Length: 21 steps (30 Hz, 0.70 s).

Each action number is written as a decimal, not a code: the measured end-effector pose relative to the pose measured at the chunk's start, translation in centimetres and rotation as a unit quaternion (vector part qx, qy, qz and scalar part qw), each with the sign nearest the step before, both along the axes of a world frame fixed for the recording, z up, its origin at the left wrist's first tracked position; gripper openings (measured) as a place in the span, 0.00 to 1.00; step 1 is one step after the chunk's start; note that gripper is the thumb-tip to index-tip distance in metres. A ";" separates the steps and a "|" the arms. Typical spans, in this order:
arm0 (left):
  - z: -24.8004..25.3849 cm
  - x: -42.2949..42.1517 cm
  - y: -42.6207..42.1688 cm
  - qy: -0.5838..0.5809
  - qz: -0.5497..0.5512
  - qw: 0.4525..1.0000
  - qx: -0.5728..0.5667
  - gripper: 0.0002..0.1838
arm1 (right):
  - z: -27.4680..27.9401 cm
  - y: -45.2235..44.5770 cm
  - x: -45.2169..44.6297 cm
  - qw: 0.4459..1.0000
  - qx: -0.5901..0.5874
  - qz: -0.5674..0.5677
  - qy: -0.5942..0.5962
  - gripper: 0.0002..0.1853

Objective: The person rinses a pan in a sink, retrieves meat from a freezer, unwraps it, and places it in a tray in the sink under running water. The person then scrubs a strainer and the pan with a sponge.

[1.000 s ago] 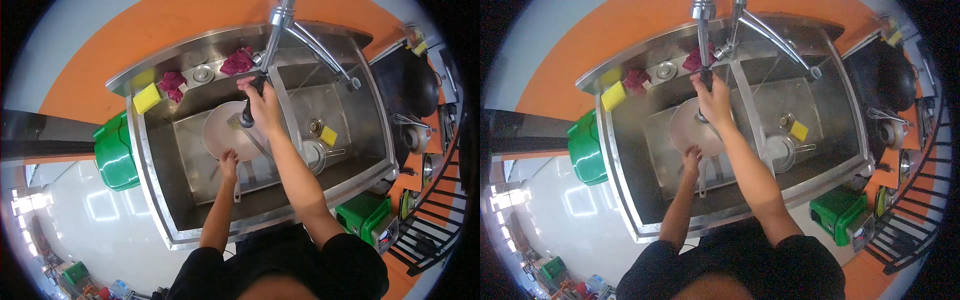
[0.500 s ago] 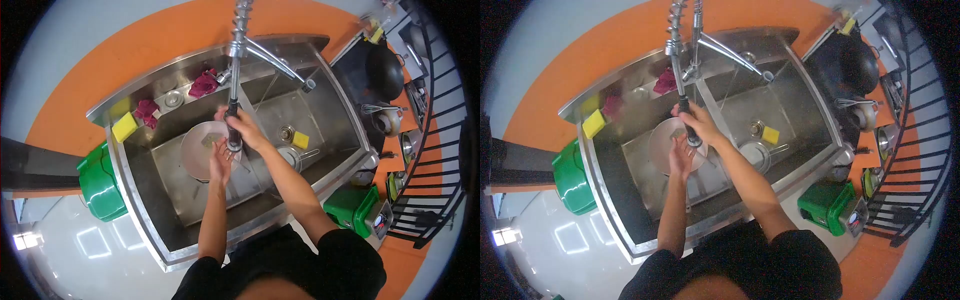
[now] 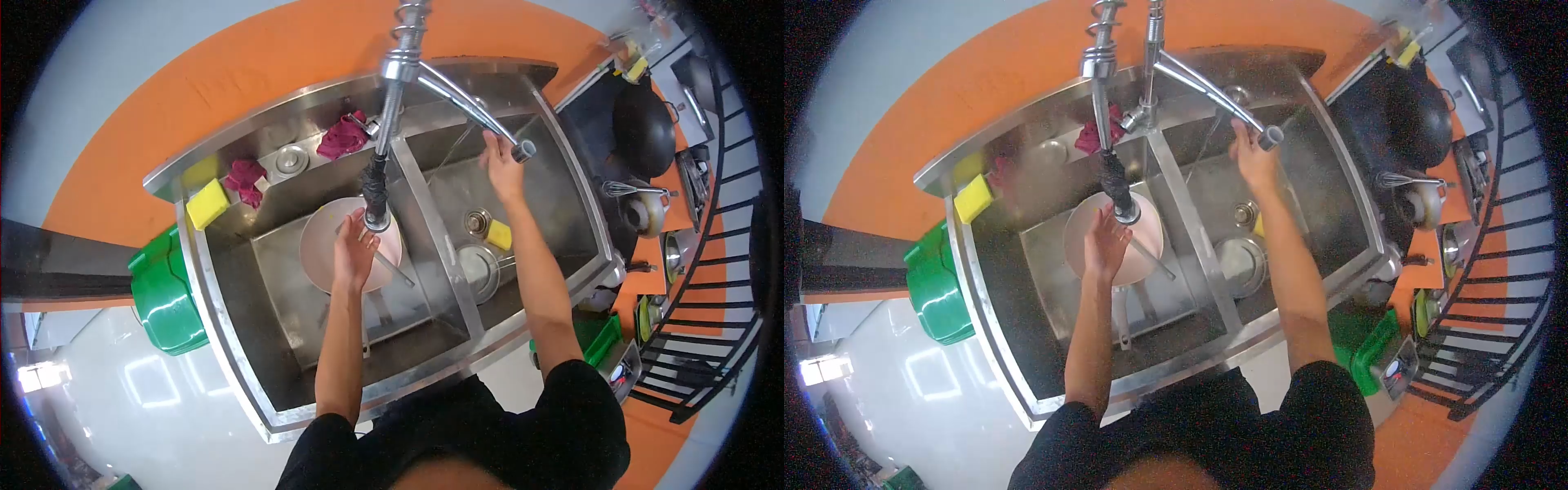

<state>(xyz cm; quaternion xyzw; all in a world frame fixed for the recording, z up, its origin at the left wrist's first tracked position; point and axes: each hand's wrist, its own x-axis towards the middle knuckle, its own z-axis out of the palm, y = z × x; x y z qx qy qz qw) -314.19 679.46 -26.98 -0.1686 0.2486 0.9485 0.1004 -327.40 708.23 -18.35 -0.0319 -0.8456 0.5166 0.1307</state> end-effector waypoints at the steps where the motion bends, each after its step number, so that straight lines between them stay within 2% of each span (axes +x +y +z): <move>1: 0.0 -0.2 0.1 -0.008 0.002 1.000 0.006 0.20 | 0.4 -1.4 0.9 0.997 -0.076 -0.015 -0.007 0.17; 2: 0.0 -0.1 0.2 -0.019 0.007 1.000 0.012 0.20 | 0.6 -3.0 2.2 0.988 -0.151 -0.028 -0.016 0.17; 3: -0.1 0.2 0.2 -0.029 0.015 0.999 0.018 0.19 | 0.7 -4.8 3.7 0.967 -0.243 -0.070 -0.007 0.22; 6: -0.4 0.8 0.6 -0.015 0.008 1.000 -0.001 0.18 | 0.8 -9.5 8.0 0.950 -0.303 -0.073 0.000 0.28; 9: 0.6 2.3 1.0 -0.030 0.006 0.999 0.012 0.18 | 3.9 -13.4 8.8 0.962 -0.241 0.009 0.127 0.29; 12: 0.6 2.9 1.3 -0.030 0.021 0.999 0.035 0.18 | 4.5 -12.3 6.9 0.958 -0.088 -0.166 0.217 0.32; 14: 1.1 3.1 1.4 -0.047 0.029 0.997 0.047 0.18 | 3.3 -8.8 5.7 0.953 -0.094 -0.204 0.202 0.32; 16: 1.4 3.4 1.3 -0.048 0.024 0.997 0.050 0.17 | 2.7 -7.0 5.2 0.966 -0.069 -0.186 0.166 0.30; 17: 1.0 3.3 1.2 -0.051 0.022 0.997 0.055 0.17 | 2.5 -6.4 5.0 0.969 0.005 -0.166 0.184 0.30; 21: -0.3 3.4 1.1 -0.040 0.016 0.997 0.060 0.15 | 2.2 -6.0 3.5 0.976 0.044 -0.159 0.143 0.30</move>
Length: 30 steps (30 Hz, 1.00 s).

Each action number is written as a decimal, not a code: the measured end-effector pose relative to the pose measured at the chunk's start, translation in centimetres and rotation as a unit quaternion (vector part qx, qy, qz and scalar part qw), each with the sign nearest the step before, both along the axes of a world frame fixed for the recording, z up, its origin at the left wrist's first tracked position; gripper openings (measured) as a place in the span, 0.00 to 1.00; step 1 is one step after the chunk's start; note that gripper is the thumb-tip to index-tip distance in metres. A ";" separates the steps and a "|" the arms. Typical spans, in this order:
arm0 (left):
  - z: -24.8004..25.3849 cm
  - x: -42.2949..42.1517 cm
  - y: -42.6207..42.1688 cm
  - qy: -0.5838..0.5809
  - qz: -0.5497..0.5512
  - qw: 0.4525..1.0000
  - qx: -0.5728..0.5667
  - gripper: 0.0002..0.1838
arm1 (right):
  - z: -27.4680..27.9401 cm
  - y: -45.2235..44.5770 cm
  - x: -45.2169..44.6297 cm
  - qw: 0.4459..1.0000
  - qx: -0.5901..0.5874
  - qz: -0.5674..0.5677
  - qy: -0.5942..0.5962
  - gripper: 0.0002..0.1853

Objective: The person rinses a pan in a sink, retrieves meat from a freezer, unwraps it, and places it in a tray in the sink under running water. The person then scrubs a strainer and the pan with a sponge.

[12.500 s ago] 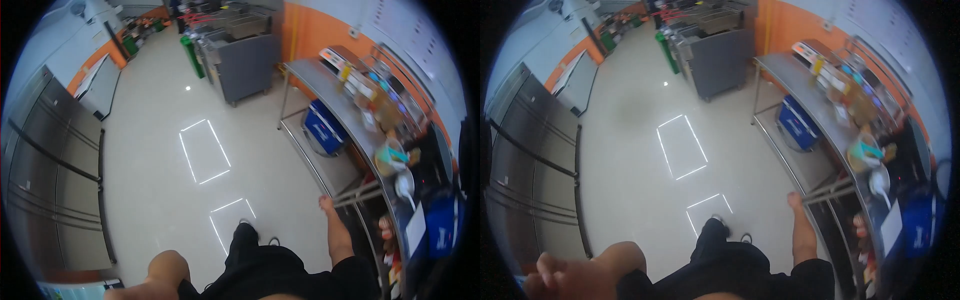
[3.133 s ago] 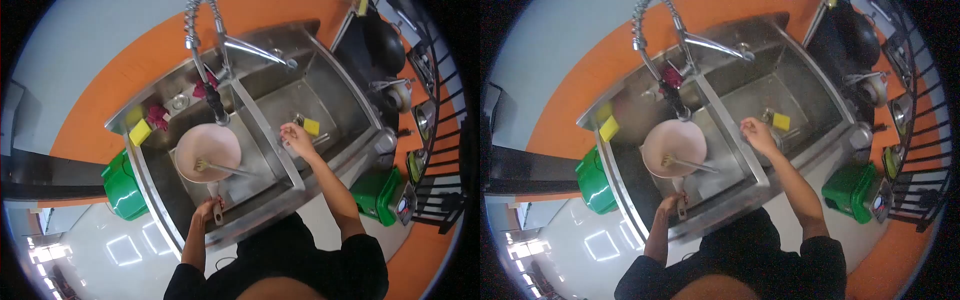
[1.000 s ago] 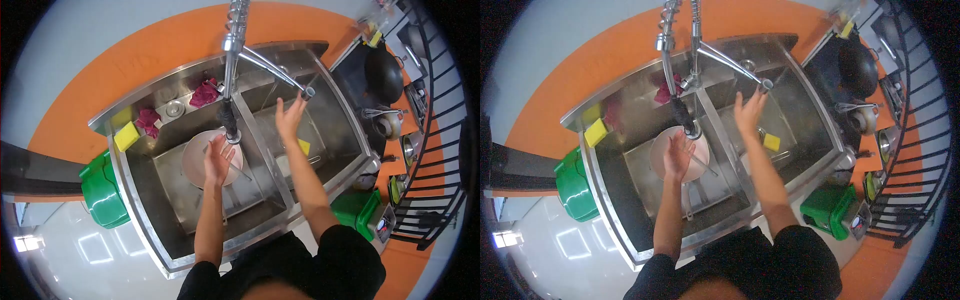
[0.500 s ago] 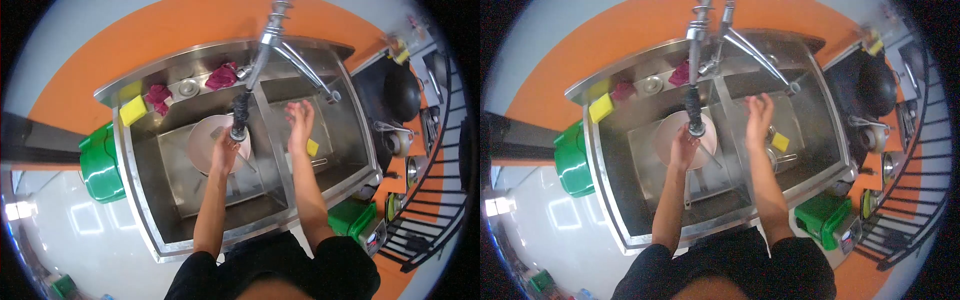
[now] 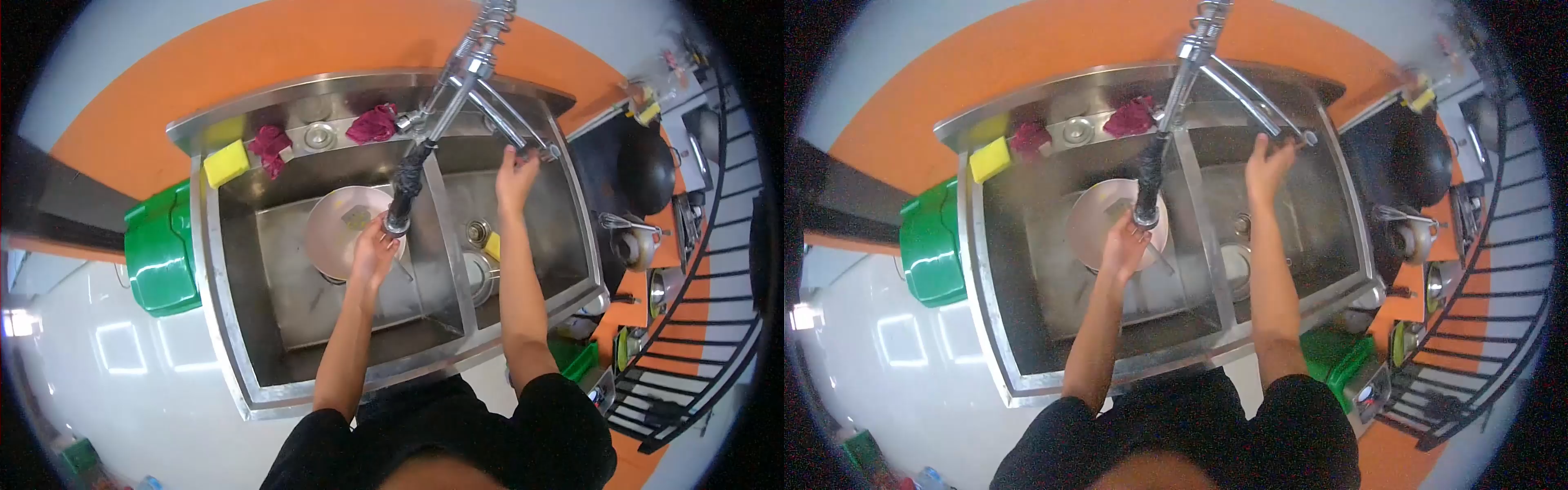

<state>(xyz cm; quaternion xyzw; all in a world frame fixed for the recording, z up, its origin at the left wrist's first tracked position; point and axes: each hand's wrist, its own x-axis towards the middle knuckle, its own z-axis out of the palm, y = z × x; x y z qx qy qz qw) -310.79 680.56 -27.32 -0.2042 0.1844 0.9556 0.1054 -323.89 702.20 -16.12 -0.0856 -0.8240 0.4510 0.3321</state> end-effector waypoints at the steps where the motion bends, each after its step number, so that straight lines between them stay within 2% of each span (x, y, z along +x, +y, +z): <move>1: 0.6 0.1 -0.2 0.000 0.003 1.000 -0.013 0.14 | 1.5 -1.4 1.3 1.000 -0.009 -0.018 -0.002 0.31; 2: 1.7 0.0 -0.1 0.002 0.008 1.000 -0.025 0.14 | 2.8 -2.8 2.3 0.999 -0.018 -0.033 -0.002 0.32; 3: 2.2 0.1 0.2 0.001 0.013 0.999 -0.034 0.13 | 3.2 -4.9 4.0 0.988 -0.110 0.106 -0.025 0.32; 4: 2.0 0.0 0.6 -0.029 0.031 0.999 -0.003 0.12 | 3.4 -7.1 6.2 0.949 -0.198 0.238 -0.055 0.33; 5: 1.7 0.1 1.1 -0.017 0.036 0.999 0.001 0.12 | 4.3 -9.1 7.8 0.940 -0.125 0.297 -0.110 0.34; 6: 1.2 0.1 1.7 -0.004 0.040 0.999 0.005 0.12 | 3.1 -10.7 7.8 0.927 -0.131 0.343 -0.077 0.27; 9: 1.5 0.0 3.2 0.019 0.059 0.998 0.018 0.13 | 4.6 -13.3 6.4 0.855 -0.328 0.350 -0.195 0.19; 10: 1.5 0.1 3.6 0.023 0.064 0.997 0.027 0.13 | 4.6 -13.9 5.9 0.849 -0.361 0.344 -0.178 0.15; 12: 1.5 0.2 3.8 0.024 0.070 0.996 0.044 0.11 | 3.7 -14.2 5.2 0.874 -0.310 0.325 -0.185 0.13; 14: 2.5 -0.2 3.7 -0.015 0.100 0.987 0.128 0.11 | 2.5 -14.3 4.6 0.893 -0.253 0.316 -0.194 0.10; 15: 3.0 -0.9 3.5 -0.030 0.114 0.978 0.170 0.11 | 2.2 -14.5 4.5 0.893 -0.266 0.315 -0.181 0.09; 18: 0.7 -3.1 3.3 -0.009 0.177 0.966 0.186 0.11 | 0.9 -15.3 4.1 0.893 -0.292 0.304 -0.157 0.07; 20: -0.3 -3.9 3.3 -0.020 0.185 0.972 0.142 0.11 | -1.6 -14.7 3.1 0.898 -0.295 0.285 -0.160 0.07; 23: -1.7 -4.6 2.5 -0.007 0.170 0.978 0.120 0.11 | -0.7 -14.4 2.7 0.803 -0.380 0.392 -0.238 0.06; 24: -2.3 -4.8 2.2 0.002 0.160 0.980 0.122 0.12 | -1.1 -15.1 2.7 0.835 -0.397 0.331 -0.190 0.07; 25: -4.2 -5.0 2.2 -0.039 0.133 0.989 -0.049 0.13 | -1.2 -15.4 2.5 0.837 -0.407 0.323 -0.172 0.09; 26: -8.1 -5.2 2.6 -0.080 0.102 0.967 -0.217 0.14 | -1.2 -15.5 2.5 0.839 -0.414 0.316 -0.156 0.11; 27: -13.0 -5.2 3.5 -0.120 0.068 0.916 -0.377 0.15 | -1.2 -15.6 2.7 0.841 -0.422 0.308 -0.140 0.13; 28: -21.2 -5.1 5.0 -0.078 0.020 0.815 -0.574 0.19 | -1.0 -16.1 3.2 0.844 -0.419 0.306 -0.134 0.17; 29: -27.1 -4.7 6.3 -0.032 -0.031 0.670 -0.741 0.22 | -1.2 -16.4 3.6 0.841 -0.418 0.323 -0.121 0.17; 30: -26.6 -4.4 6.3 -0.120 -0.043 0.682 -0.721 0.22 | -1.6 -16.6 4.0 0.838 -0.417 0.336 -0.107 0.17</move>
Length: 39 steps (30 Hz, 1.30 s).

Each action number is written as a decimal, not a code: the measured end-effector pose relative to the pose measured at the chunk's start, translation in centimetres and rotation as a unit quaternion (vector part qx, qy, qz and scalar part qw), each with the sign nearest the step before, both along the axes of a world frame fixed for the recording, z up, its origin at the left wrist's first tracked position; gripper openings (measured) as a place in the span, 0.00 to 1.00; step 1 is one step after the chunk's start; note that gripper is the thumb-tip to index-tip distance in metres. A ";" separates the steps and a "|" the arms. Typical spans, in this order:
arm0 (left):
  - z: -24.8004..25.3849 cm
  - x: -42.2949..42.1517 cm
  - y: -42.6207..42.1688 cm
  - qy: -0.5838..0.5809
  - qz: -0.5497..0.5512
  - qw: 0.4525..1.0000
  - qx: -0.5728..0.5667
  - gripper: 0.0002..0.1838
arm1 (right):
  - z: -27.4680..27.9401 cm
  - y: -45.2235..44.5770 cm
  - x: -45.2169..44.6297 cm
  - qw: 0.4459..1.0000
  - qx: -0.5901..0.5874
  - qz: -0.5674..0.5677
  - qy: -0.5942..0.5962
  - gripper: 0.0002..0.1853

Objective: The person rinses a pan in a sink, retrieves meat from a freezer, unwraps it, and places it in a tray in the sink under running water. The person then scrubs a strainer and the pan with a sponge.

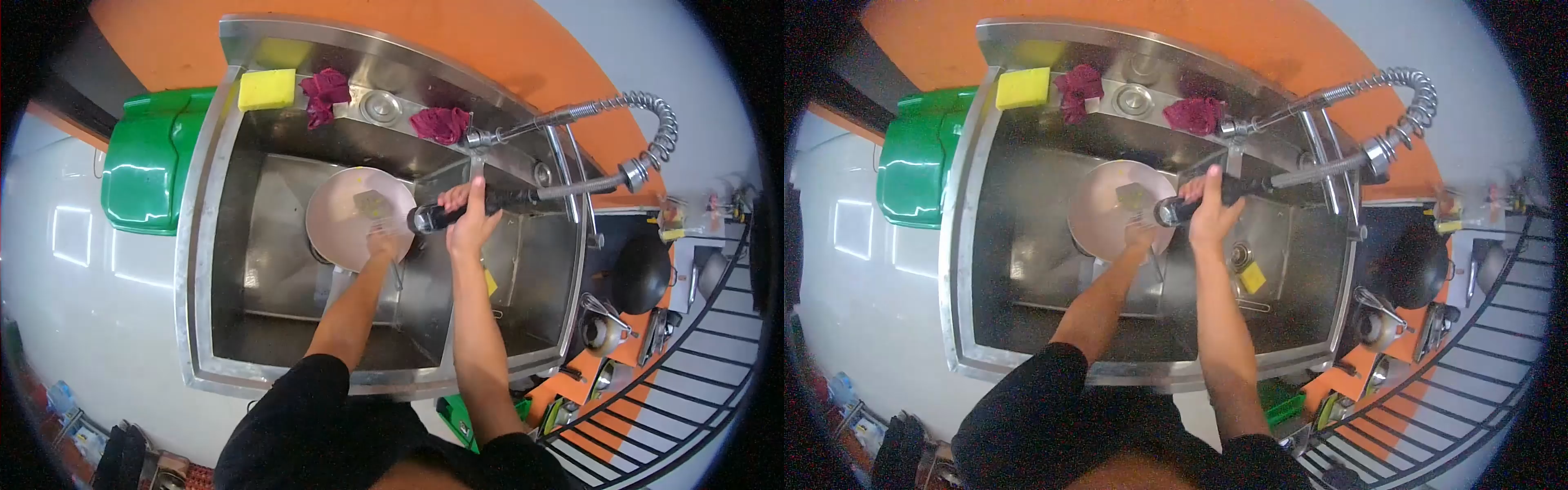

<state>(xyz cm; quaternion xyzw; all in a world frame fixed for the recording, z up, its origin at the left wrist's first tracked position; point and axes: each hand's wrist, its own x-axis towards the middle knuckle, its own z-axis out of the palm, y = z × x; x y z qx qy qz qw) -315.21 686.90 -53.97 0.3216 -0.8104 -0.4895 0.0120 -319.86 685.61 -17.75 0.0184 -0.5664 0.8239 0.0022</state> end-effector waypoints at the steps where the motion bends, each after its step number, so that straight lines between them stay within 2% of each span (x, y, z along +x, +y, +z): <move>1: 1.9 0.2 -0.4 -0.068 0.057 0.996 0.020 0.21 | -0.3 -0.1 0.2 1.000 -0.007 0.007 0.017 0.17; 3: 1.6 -1.0 -0.6 -0.049 0.170 0.978 0.112 0.19 | -0.5 -0.1 -0.3 0.997 0.019 -0.034 0.067 0.19; 4: 0.8 -1.5 -0.6 0.035 0.224 0.957 0.183 0.18 | -0.7 0.3 -0.6 0.995 0.030 -0.048 0.082 0.19; 6: -1.2 -2.2 -1.2 0.101 0.280 0.893 0.337 0.21 | -1.8 1.4 -0.9 0.992 0.045 -0.056 0.107 0.20; 8: -1.4 -2.9 -3.0 0.064 0.286 0.813 0.503 0.29 | -2.5 2.2 0.3 0.996 0.042 -0.014 0.083 0.19; 11: -2.5 -2.3 -3.7 0.125 0.217 0.865 0.434 0.24 | -3.1 2.6 1.8 0.999 0.030 0.019 0.025 0.19; 13: -2.6 -1.8 -3.9 0.011 0.147 0.908 0.392 0.26 | -3.5 2.7 2.0 0.999 0.023 0.013 -0.018 0.19; 15: 1.4 0.6 -4.3 -0.105 0.081 0.911 0.390 0.29 | -2.8 2.9 1.6 0.998 0.063 0.029 -0.006 0.21; 16: 6.8 0.8 -5.7 -0.158 0.052 0.897 0.409 0.30 | -2.6 3.0 1.5 0.997 0.078 0.019 -0.019 0.20; 17: 9.9 1.1 -6.4 -0.207 0.023 0.881 0.425 0.31 | -2.3 3.1 1.5 0.995 0.092 0.010 -0.030 0.19; 19: 4.6 2.5 -4.8 -0.067 -0.040 0.954 0.288 0.30 | -2.5 3.1 2.0 0.990 0.117 0.001 -0.075 0.19; 21: 2.8 3.1 -4.9 0.002 -0.069 0.985 0.155 0.28 | -3.2 3.0 2.1 0.986 0.139 -0.015 -0.094 0.19; 23: 4.3 3.7 -6.0 -0.013 -0.064 0.997 0.038 0.25 | -4.2 2.9 2.1 0.982 0.160 -0.041 -0.095 0.21; 26: 5.7 2.9 -8.5 -0.203 -0.103 0.963 0.141 0.23 | -5.5 4.6 -0.3 0.970 0.234 -0.062 -0.021 0.19; 27: 5.1 2.9 -9.2 -0.215 -0.120 0.956 0.161 0.22 | -6.3 5.2 -1.1 0.961 0.268 -0.072 0.014 0.19; 28: 3.6 3.2 -9.7 -0.227 -0.137 0.947 0.181 0.22 | -3.4 3.8 -1.0 0.961 0.262 -0.075 0.037 0.19; 29: 2.4 3.4 -9.9 -0.239 -0.155 0.937 0.202 0.21 | -3.0 3.7 -1.3 0.965 0.243 -0.073 0.066 0.19; 32: -0.4 4.2 -9.3 -0.216 -0.164 0.962 0.040 0.16 | -3.1 4.7 -2.4 0.974 0.180 -0.063 0.124 0.19; 35: -1.8 4.6 -9.1 -0.142 -0.184 0.973 -0.002 0.17 | -3.1 4.3 -1.2 0.978 0.167 -0.037 0.115 0.19; 39: 0.6 4.1 -8.1 -0.161 -0.112 0.981 -0.009 0.22 | -4.5 4.7 1.9 0.989 0.147 0.024 -0.025 0.20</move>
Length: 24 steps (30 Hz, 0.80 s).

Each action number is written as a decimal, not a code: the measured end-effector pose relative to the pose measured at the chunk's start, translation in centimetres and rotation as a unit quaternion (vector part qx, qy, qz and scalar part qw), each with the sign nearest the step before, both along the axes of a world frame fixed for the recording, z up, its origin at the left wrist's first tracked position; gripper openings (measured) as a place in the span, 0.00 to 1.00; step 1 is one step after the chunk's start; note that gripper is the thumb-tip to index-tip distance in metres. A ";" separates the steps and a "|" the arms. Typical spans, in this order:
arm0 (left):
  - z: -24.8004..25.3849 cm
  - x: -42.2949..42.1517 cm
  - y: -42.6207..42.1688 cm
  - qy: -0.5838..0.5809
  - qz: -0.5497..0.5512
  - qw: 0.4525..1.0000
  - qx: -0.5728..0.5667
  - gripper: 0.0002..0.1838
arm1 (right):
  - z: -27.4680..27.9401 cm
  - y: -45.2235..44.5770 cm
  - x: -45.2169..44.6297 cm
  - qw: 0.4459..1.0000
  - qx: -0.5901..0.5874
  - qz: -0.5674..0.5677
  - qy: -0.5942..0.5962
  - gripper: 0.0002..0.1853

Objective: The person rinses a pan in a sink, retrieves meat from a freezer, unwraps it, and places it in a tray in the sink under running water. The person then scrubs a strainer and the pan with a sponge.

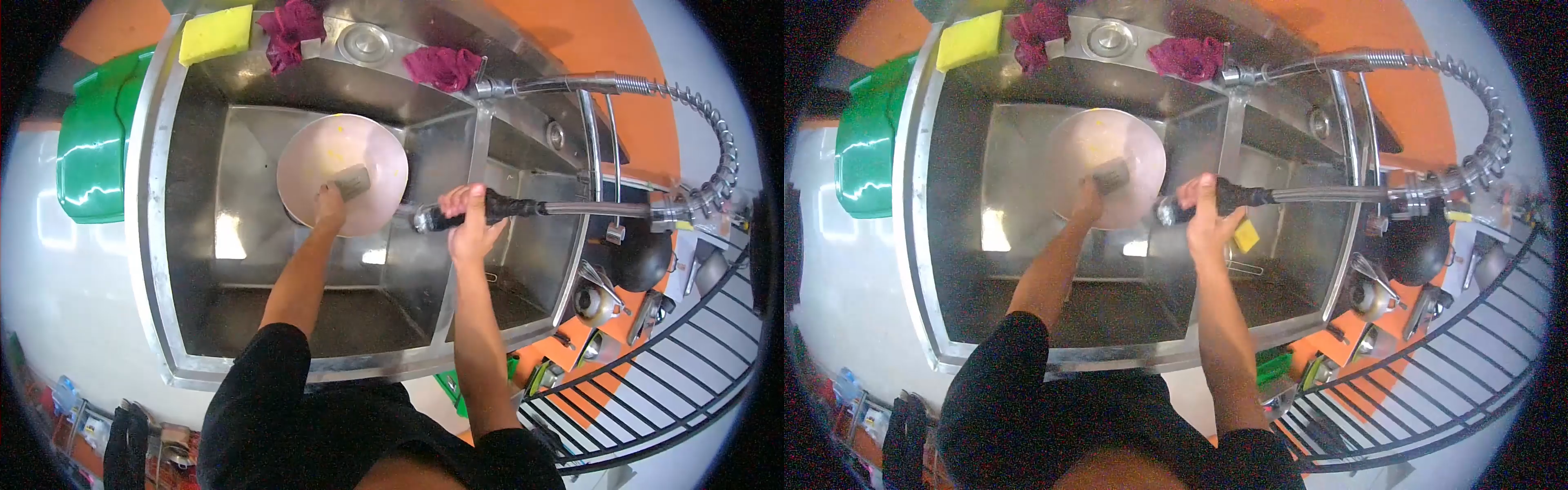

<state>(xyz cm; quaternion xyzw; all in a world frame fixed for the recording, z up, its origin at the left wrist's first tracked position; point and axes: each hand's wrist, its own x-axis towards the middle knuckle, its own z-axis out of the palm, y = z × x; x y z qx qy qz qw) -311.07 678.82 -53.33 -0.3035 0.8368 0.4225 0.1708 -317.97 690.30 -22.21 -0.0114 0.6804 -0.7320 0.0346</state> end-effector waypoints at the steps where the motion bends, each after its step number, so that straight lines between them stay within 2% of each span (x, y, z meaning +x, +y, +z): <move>1: 0.9 -0.1 0.0 0.001 0.007 1.000 0.016 0.24 | 0.0 -0.2 0.6 1.000 -0.018 0.015 -0.020 0.21; 2: 1.5 -0.1 0.2 0.002 0.013 0.999 0.032 0.26 | -0.1 -0.5 1.2 0.998 -0.035 0.029 -0.040 0.21; 4: 0.7 -0.2 0.7 -0.069 -0.030 0.995 0.065 0.28 | 0.2 -0.7 1.6 0.994 -0.083 0.050 -0.055 0.22; 6: -3.4 1.0 1.6 -0.049 -0.107 0.993 -0.010 0.30 | 0.9 -1.5 0.8 0.986 -0.144 0.069 -0.041 0.22; 7: -8.1 2.7 2.5 0.007 -0.162 0.982 -0.100 0.31 | 1.5 -1.9 0.2 0.984 -0.166 0.065 -0.028 0.21; 9: -7.2 3.0 1.7 -0.003 -0.226 0.967 -0.120 0.32 | 2.7 -3.1 -0.9 0.982 -0.184 0.013 0.029 0.20; 10: -1.4 1.5 0.1 -0.067 -0.235 0.968 -0.051 0.32 | 2.9 -3.6 -1.3 0.981 -0.182 -0.018 0.064 0.20; 11: 2.2 0.8 -0.9 -0.131 -0.242 0.961 0.021 0.32 | 2.8 -3.9 -1.6 0.982 -0.157 -0.040 0.093 0.20; 12: -1.1 1.1 -0.8 -0.107 -0.269 0.957 -0.023 0.32 | 2.6 -4.2 -1.9 0.982 -0.132 -0.061 0.123 0.19; 13: -7.5 1.5 -0.6 -0.083 -0.295 0.950 -0.068 0.32 | 2.4 -4.4 -2.0 0.979 -0.107 -0.082 0.154 0.19; 14: -10.9 1.5 -0.7 -0.059 -0.319 0.939 -0.112 0.32 | 2.1 -4.4 -2.0 0.978 -0.118 -0.092 0.148 0.18; 15: -9.2 1.6 -1.5 0.012 -0.243 0.954 -0.177 0.32 | 1.7 -4.4 -1.7 0.976 -0.128 -0.102 0.142 0.17; 16: -5.1 1.4 -2.9 0.084 -0.162 0.953 -0.241 0.32 | 1.3 -4.3 -1.6 0.975 -0.139 -0.111 0.136 0.17; 18: 2.4 0.5 -5.4 0.133 -0.027 0.940 -0.313 0.32 | 1.0 -4.3 -0.9 0.977 -0.191 -0.043 0.088 0.17; 20: 7.0 -0.3 -6.6 0.091 0.075 0.935 -0.334 0.32 | 1.0 -5.2 0.0 0.975 -0.221 0.014 0.032 0.17; 21: 6.8 -0.5 -7.0 0.065 0.082 0.953 -0.284 0.31 | 0.4 -5.6 0.1 0.972 -0.225 0.042 0.044 0.16; 24: 4.7 -1.7 -10.7 -0.008 0.101 0.987 -0.128 0.26 | 0.7 -7.3 -0.9 0.977 -0.185 -0.001 0.104 0.15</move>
